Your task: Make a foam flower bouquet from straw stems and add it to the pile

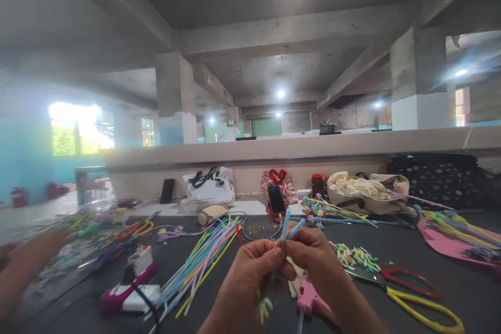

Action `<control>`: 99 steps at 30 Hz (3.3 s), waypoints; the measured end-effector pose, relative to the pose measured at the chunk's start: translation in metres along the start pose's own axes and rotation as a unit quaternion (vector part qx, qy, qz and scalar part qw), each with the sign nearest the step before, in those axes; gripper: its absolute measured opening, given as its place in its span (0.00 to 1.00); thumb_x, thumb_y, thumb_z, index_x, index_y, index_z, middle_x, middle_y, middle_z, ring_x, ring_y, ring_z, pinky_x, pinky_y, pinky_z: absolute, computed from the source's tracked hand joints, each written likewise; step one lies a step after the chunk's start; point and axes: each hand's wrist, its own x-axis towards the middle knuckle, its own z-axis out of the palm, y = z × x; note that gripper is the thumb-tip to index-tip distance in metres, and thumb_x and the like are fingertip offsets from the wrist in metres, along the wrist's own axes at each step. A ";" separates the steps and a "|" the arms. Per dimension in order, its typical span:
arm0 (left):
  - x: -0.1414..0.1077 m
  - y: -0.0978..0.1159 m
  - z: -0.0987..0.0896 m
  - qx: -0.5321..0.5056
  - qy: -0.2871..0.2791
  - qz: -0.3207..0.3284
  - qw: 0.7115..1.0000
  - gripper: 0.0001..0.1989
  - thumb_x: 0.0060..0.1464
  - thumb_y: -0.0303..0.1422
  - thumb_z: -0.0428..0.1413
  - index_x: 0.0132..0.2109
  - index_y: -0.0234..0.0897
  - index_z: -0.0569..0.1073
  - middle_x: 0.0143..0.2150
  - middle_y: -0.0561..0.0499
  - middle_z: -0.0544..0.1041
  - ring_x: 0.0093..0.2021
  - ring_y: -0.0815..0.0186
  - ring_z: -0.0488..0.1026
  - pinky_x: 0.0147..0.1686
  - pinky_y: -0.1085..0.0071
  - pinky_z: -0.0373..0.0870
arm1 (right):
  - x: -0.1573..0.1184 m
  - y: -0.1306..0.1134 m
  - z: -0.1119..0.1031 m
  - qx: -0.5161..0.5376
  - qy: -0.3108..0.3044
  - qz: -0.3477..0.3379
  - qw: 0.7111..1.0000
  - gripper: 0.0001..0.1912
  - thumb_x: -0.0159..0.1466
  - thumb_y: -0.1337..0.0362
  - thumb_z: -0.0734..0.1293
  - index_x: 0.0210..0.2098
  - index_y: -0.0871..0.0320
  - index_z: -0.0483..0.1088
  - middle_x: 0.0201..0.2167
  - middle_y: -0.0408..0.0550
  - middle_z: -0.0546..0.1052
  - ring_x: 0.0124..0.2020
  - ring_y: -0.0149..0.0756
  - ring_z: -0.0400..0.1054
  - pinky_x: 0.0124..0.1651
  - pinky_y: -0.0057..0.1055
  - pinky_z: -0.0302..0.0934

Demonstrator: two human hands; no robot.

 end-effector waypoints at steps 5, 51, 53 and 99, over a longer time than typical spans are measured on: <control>0.002 -0.001 0.000 -0.004 0.036 0.033 0.999 0.07 0.42 0.31 0.57 0.22 0.32 0.69 0.16 0.53 0.73 0.15 0.76 0.64 0.16 0.81 0.56 | -0.003 0.002 0.001 -0.021 0.033 0.031 0.999 0.10 0.54 0.61 0.65 0.26 0.63 0.70 0.13 0.37 0.59 0.15 0.21 0.45 0.17 0.22 0.37; -0.021 -0.007 -0.009 0.562 0.205 0.348 0.722 0.08 0.49 0.31 0.50 0.31 0.38 0.74 0.27 0.50 0.77 0.29 0.67 0.71 0.33 0.73 0.61 | -0.013 0.009 0.016 -0.267 0.143 -0.016 0.953 0.08 0.52 0.61 0.67 0.21 0.59 0.69 0.13 0.37 0.63 0.16 0.24 0.54 0.18 0.22 0.48; -0.020 -0.009 -0.010 0.591 0.197 0.368 0.690 0.09 0.51 0.31 0.48 0.32 0.38 0.74 0.28 0.48 0.76 0.31 0.65 0.71 0.35 0.73 0.60 | -0.010 0.012 0.014 -0.221 0.145 0.003 0.964 0.08 0.51 0.61 0.68 0.21 0.59 0.68 0.11 0.36 0.63 0.15 0.24 0.53 0.17 0.22 0.47; -0.015 0.019 0.004 0.425 0.171 0.211 0.863 0.08 0.47 0.32 0.51 0.25 0.36 0.73 0.21 0.56 0.72 0.24 0.73 0.66 0.25 0.78 0.59 | 0.008 0.003 0.005 -0.109 0.053 -0.001 0.993 0.08 0.52 0.60 0.67 0.23 0.60 0.70 0.12 0.36 0.58 0.15 0.23 0.46 0.17 0.23 0.41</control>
